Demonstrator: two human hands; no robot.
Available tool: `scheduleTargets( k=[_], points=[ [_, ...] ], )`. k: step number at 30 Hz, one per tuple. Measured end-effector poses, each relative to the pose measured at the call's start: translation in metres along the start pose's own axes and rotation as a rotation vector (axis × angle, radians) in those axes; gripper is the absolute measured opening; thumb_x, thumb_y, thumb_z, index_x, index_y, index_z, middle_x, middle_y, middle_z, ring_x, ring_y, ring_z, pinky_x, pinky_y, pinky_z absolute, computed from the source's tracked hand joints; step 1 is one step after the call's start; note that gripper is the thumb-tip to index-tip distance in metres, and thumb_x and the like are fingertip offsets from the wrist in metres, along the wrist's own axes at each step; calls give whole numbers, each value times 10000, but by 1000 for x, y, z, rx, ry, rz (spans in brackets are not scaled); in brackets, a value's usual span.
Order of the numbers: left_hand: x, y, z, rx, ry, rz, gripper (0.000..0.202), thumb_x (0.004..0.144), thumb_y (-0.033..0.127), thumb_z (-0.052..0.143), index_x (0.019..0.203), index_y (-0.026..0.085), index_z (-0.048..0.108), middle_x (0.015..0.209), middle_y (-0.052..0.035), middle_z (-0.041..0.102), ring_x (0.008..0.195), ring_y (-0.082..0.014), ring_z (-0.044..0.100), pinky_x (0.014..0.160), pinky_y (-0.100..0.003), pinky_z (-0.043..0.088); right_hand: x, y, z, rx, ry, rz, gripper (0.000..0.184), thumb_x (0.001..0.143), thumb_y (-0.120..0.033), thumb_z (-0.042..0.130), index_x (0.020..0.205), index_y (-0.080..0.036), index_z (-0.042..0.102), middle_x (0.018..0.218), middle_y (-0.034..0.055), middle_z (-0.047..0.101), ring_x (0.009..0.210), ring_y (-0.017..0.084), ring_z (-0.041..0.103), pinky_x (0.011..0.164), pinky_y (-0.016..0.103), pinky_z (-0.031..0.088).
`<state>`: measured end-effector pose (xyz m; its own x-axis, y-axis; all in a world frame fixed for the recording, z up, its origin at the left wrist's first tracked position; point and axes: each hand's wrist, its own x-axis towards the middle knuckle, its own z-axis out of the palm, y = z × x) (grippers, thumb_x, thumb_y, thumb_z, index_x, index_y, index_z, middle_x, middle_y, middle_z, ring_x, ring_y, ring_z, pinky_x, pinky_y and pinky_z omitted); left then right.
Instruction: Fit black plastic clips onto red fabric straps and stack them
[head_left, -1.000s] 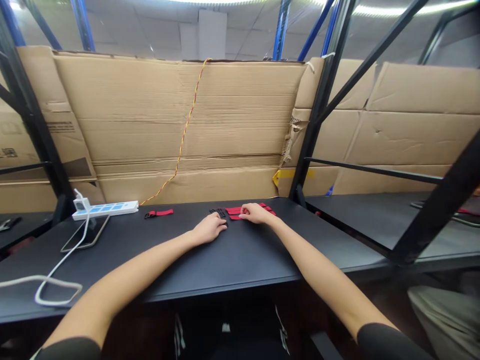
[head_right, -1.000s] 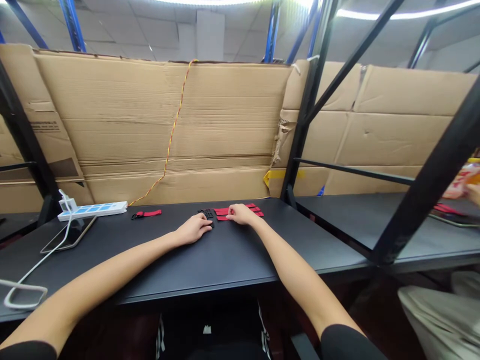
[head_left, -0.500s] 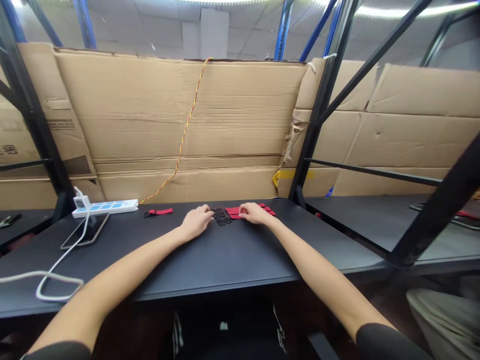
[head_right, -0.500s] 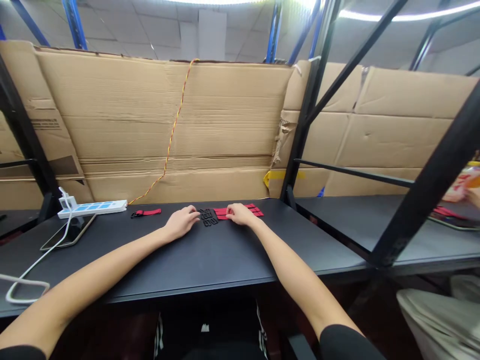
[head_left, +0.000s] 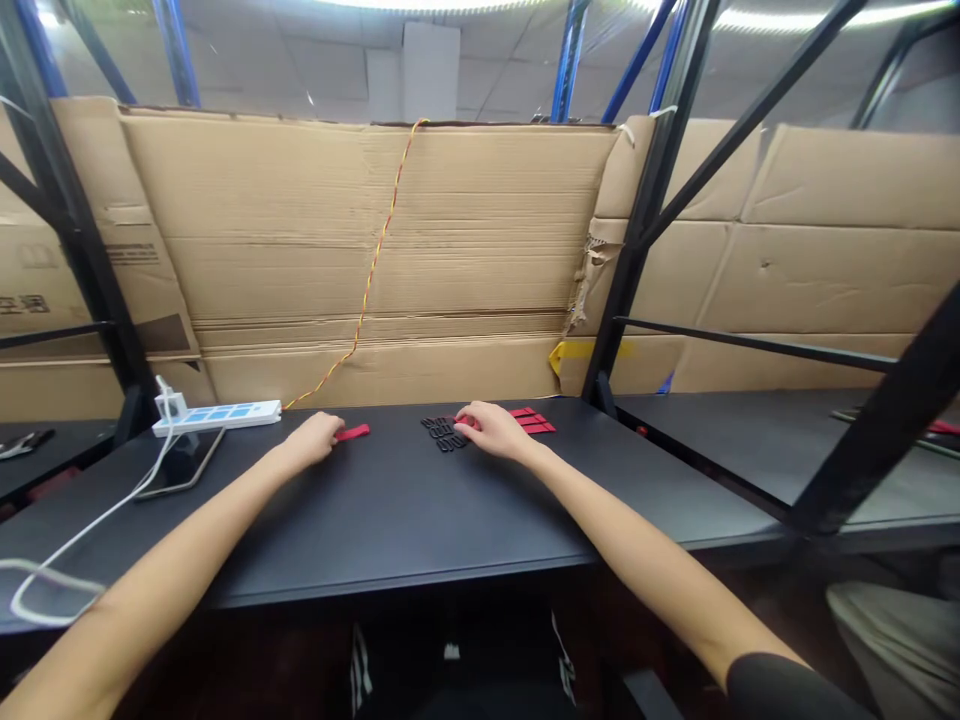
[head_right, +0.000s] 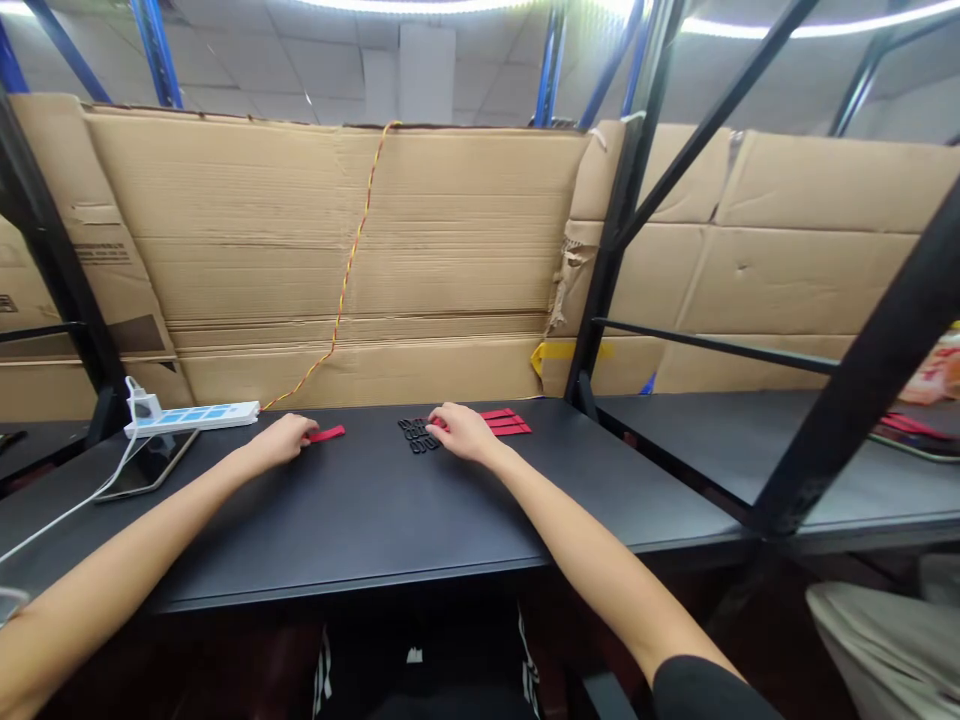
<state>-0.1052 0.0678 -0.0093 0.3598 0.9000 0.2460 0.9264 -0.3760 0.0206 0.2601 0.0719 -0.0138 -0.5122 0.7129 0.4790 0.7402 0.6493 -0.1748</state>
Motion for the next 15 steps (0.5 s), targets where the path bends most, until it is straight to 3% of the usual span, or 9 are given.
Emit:
scheduleTargets(
  k=[4, 10, 15],
  points=[
    [-8, 43, -5, -112, -40, 233, 270, 815, 206, 550, 1055, 167, 665, 987, -101, 682, 931, -230, 613, 824, -303, 439, -3, -27, 9, 85, 50, -157, 267, 914, -348, 494, 1018, -161, 654, 927, 81, 640, 838, 180, 580, 763, 295, 440],
    [-19, 81, -9, -315, -81, 250, 333, 766, 219, 619, 1094, 177, 651, 820, -30, 686, 728, -160, 615, 693, -244, 444, -7, -68, 26, 88, -27, -327, 392, 871, -459, 549, 1141, -182, 619, 1105, 117, 599, 1022, 236, 541, 887, 380, 423],
    [-25, 102, -12, -435, -29, 365, 241, 765, 227, 606, 994, 173, 660, 793, -23, 644, 694, -135, 576, 665, -234, 431, -6, -75, 35, 137, -119, -367, 324, 906, -415, 506, 1094, -178, 620, 1056, 104, 617, 964, 214, 564, 857, 356, 433]
  ],
)
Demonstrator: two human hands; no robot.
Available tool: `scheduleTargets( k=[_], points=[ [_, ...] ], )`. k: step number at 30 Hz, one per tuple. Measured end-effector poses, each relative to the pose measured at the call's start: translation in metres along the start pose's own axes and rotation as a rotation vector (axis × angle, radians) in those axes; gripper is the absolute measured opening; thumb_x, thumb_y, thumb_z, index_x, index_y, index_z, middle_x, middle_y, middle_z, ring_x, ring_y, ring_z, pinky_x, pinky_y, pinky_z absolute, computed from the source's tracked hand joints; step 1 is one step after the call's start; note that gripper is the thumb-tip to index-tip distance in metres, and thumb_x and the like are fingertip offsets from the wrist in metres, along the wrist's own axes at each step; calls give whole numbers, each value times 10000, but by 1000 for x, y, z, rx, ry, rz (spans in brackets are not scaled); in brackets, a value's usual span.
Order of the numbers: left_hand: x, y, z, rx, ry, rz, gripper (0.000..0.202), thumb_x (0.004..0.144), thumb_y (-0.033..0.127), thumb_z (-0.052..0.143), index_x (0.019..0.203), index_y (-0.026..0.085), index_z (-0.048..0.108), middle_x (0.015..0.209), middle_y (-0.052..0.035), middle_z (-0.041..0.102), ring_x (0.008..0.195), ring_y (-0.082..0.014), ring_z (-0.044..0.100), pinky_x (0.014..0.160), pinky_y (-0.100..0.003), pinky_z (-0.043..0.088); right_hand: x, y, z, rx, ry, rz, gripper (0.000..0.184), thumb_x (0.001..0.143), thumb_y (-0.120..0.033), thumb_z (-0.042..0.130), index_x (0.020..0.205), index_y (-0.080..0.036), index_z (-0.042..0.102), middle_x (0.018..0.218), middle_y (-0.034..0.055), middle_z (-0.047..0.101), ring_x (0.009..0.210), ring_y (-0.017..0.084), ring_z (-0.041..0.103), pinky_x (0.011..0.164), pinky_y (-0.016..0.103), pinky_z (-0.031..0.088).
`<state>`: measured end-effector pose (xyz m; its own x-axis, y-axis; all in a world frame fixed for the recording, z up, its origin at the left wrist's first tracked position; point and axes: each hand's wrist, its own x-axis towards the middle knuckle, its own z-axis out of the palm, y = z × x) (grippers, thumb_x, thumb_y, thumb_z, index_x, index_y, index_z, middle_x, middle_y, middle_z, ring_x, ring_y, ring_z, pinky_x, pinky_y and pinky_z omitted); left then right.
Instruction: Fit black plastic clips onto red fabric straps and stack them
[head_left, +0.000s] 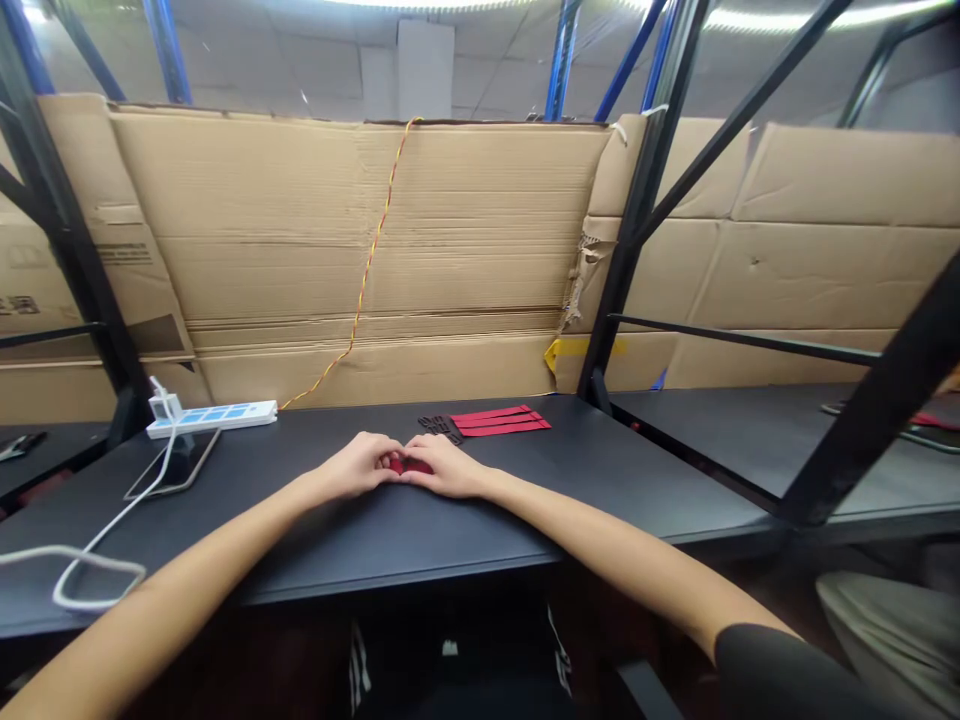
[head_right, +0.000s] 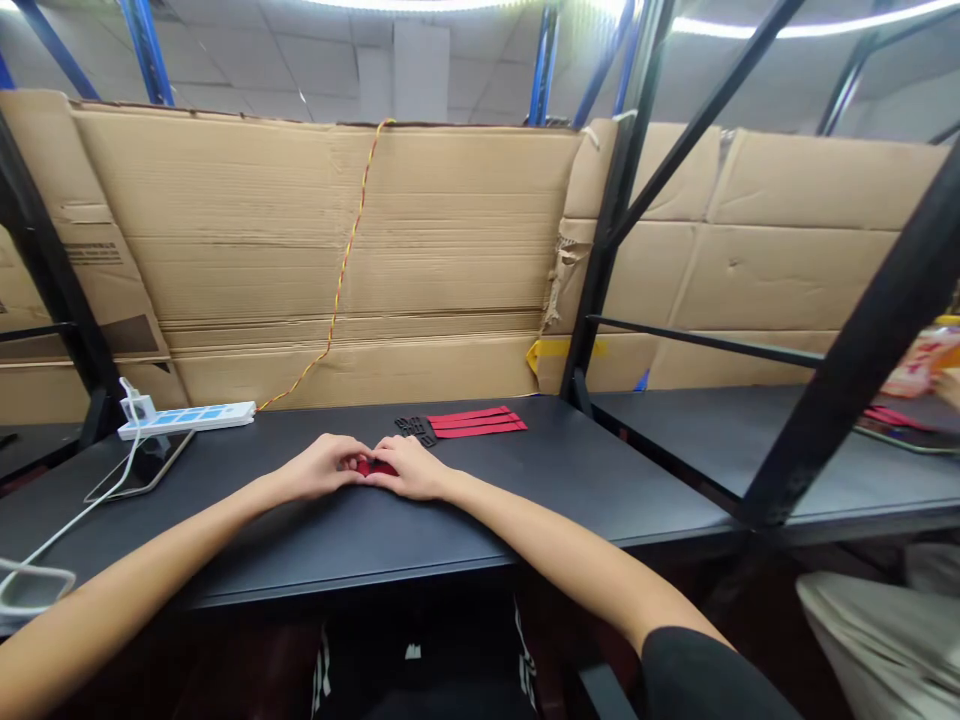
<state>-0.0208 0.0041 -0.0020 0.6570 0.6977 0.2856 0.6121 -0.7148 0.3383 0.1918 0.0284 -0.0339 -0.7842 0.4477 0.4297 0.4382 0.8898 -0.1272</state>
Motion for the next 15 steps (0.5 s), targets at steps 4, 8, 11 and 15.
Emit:
scheduleTargets(
  k=[4, 8, 11, 15],
  points=[
    [-1, 14, 1, -141, -20, 26, 211, 714, 180, 584, 924, 161, 594, 758, 4, 595, 639, -107, 525, 597, -209, 419, -2, 3, -3, 23, 5, -123, 250, 886, -356, 535, 991, -156, 640, 965, 87, 621, 845, 178, 571, 775, 289, 447],
    [-2, 22, -1, -211, -63, -24, 285, 615, 98, 551, 890, 168, 527, 686, 44, 557, 595, -92, 479, 542, -188, 381, -4, 2, -2, -7, 52, -162, 216, 822, -332, 593, 913, -145, 652, 861, 64, 596, 735, 153, 539, 675, 249, 429],
    [-2, 25, 0, -114, -6, -20, 246, 607, 113, 558, 844, 170, 527, 642, 51, 540, 564, -90, 458, 529, -193, 355, -2, 1, 0, -6, 66, -154, 166, 751, -290, 646, 831, -145, 648, 805, 40, 570, 673, 132, 505, 613, 227, 399],
    [-2, 25, 4, 89, 70, 11, 139, 759, 201, 503, 861, 179, 595, 658, 18, 590, 566, -112, 500, 575, -223, 377, -1, 4, 1, 53, 95, -116, 108, 715, -245, 657, 762, -148, 653, 744, 19, 559, 628, 113, 488, 583, 209, 376]
  ],
)
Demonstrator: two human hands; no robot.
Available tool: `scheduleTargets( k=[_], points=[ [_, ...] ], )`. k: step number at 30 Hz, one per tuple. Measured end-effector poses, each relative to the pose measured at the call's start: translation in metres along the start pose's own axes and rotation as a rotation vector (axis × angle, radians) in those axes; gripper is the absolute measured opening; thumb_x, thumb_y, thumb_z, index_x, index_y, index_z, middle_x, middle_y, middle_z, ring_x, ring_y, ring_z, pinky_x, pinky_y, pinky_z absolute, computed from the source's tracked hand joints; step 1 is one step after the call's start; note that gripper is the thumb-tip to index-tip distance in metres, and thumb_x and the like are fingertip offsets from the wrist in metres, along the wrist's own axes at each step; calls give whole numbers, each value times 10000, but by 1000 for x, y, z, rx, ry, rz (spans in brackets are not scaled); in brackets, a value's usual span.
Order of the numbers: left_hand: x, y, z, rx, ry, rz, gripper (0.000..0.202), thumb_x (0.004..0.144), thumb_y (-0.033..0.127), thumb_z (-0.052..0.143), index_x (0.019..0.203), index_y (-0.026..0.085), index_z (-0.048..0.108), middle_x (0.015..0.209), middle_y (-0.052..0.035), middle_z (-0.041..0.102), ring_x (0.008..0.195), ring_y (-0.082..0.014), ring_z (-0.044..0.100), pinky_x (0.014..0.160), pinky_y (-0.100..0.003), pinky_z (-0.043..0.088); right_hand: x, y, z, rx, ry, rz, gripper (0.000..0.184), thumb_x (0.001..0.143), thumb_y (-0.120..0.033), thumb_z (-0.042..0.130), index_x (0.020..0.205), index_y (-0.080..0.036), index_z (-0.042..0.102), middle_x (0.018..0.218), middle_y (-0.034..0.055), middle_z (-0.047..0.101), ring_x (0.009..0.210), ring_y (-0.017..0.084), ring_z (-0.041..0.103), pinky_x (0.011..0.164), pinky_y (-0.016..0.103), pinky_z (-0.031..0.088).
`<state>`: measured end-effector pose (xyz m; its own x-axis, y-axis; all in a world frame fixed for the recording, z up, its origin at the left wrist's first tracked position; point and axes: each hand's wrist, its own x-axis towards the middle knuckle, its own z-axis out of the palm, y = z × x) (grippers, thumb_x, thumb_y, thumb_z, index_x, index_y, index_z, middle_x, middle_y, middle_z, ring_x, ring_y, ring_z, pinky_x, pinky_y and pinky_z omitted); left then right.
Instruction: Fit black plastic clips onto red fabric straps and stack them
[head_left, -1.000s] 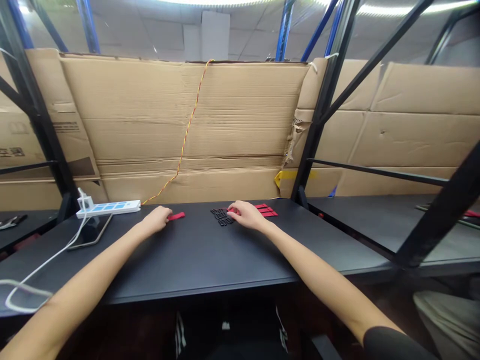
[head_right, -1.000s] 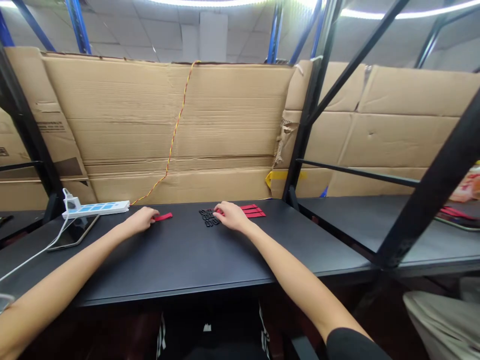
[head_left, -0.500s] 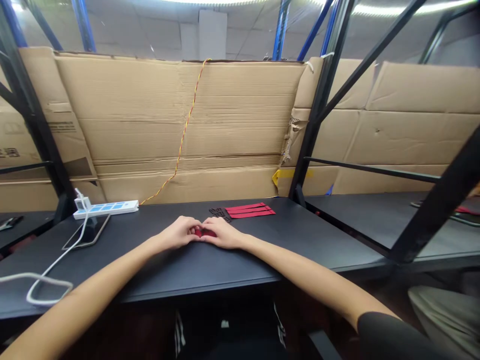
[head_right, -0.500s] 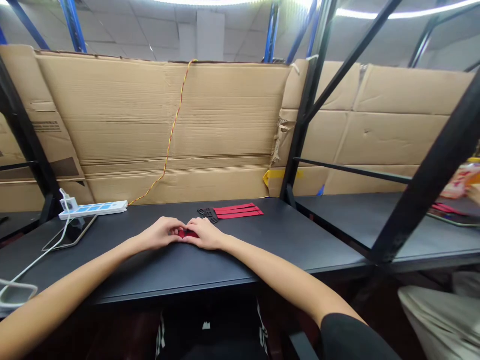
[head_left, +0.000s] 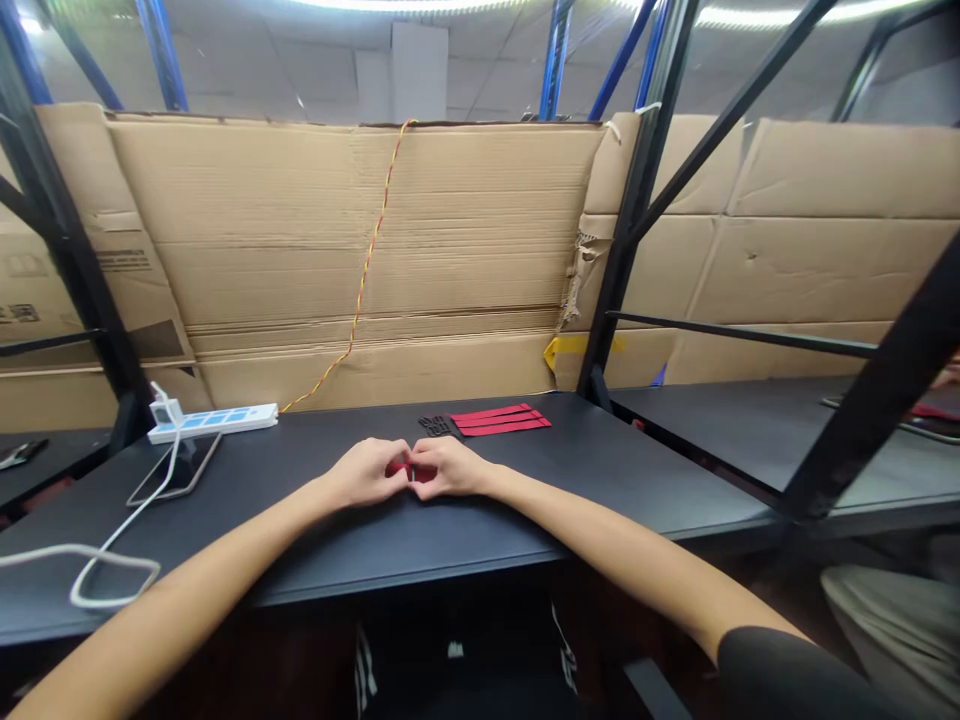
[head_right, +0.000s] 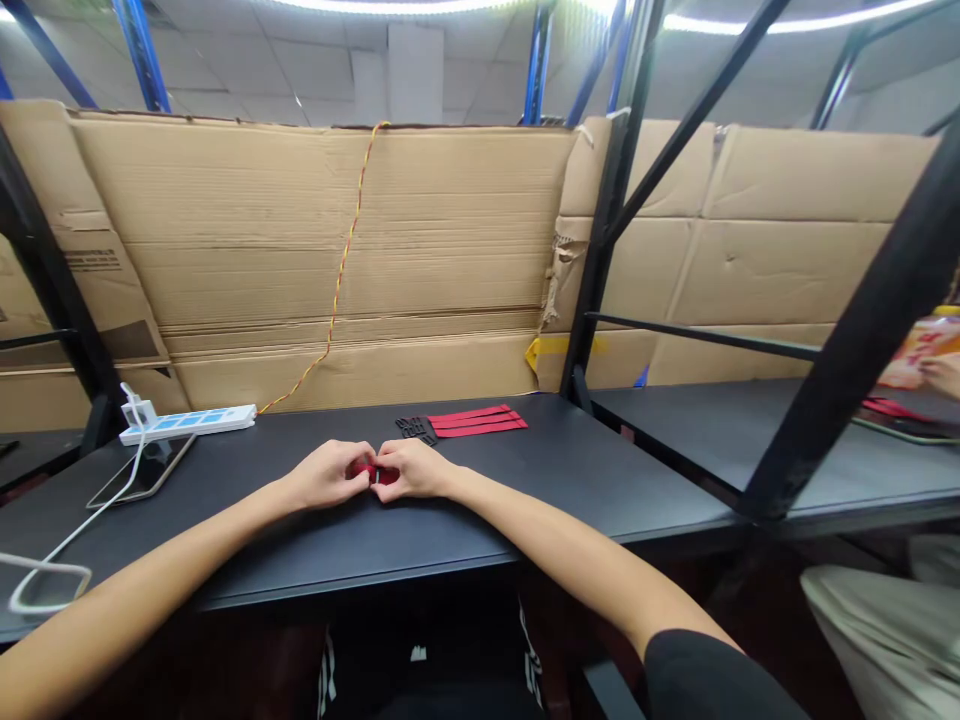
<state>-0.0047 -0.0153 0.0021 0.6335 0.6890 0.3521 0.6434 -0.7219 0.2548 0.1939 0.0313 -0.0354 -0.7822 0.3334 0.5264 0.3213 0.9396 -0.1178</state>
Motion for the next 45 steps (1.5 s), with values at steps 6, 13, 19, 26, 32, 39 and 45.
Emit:
scheduleTargets(
  k=[6, 13, 19, 26, 32, 39, 45],
  points=[
    [5, -9, 6, -48, 106, -92, 328, 808, 119, 358, 998, 186, 618, 927, -43, 684, 825, -164, 626, 754, -269, 471, -1, 6, -2, 52, 69, 98, 139, 721, -284, 663, 709, -147, 678, 655, 0, 567, 566, 97, 472, 566, 210, 368],
    [3, -30, 7, 47, 209, -281, 419, 768, 78, 391, 1147, 195, 528, 974, -53, 662, 783, -167, 624, 692, -291, 495, -2, 2, -9, 63, 26, 153, 136, 715, -282, 668, 727, -149, 695, 639, 0, 588, 566, 101, 500, 574, 210, 382],
    [-1, -24, 3, 310, 81, 44, 325, 895, 293, 465, 1200, 215, 545, 1207, -92, 584, 1106, -239, 515, 913, -372, 416, -3, 2, -10, 207, -22, 210, 221, 783, -354, 631, 823, -145, 691, 700, 15, 632, 604, 115, 517, 590, 217, 389],
    [-3, -12, 10, 153, -125, 59, 338, 936, 395, 411, 1190, 235, 565, 1043, -64, 604, 956, -196, 577, 804, -273, 449, -6, 3, -14, 482, -175, 351, 290, 823, -351, 557, 905, -117, 707, 652, 1, 620, 555, 102, 474, 535, 207, 374],
    [0, -4, 10, 288, -166, 21, 308, 924, 405, 412, 1034, 215, 627, 977, -68, 581, 837, -206, 592, 689, -281, 457, -2, 6, -22, 400, -211, 379, 283, 777, -316, 581, 885, -104, 733, 716, 38, 669, 621, 124, 520, 584, 218, 398],
    [1, -13, 4, 366, -160, -3, 324, 922, 389, 398, 894, 171, 636, 915, -80, 566, 750, -182, 584, 681, -278, 449, -12, 27, -54, 395, -306, 440, 218, 719, -276, 578, 753, -96, 696, 619, 6, 584, 554, 96, 447, 534, 213, 354],
    [1, -25, 4, 305, -159, -6, 323, 913, 384, 411, 856, 159, 637, 923, -90, 563, 749, -185, 588, 708, -292, 455, -34, 53, -95, 447, -453, 559, 226, 679, -322, 602, 724, -113, 676, 582, -12, 536, 538, 89, 415, 524, 220, 328]
  ],
)
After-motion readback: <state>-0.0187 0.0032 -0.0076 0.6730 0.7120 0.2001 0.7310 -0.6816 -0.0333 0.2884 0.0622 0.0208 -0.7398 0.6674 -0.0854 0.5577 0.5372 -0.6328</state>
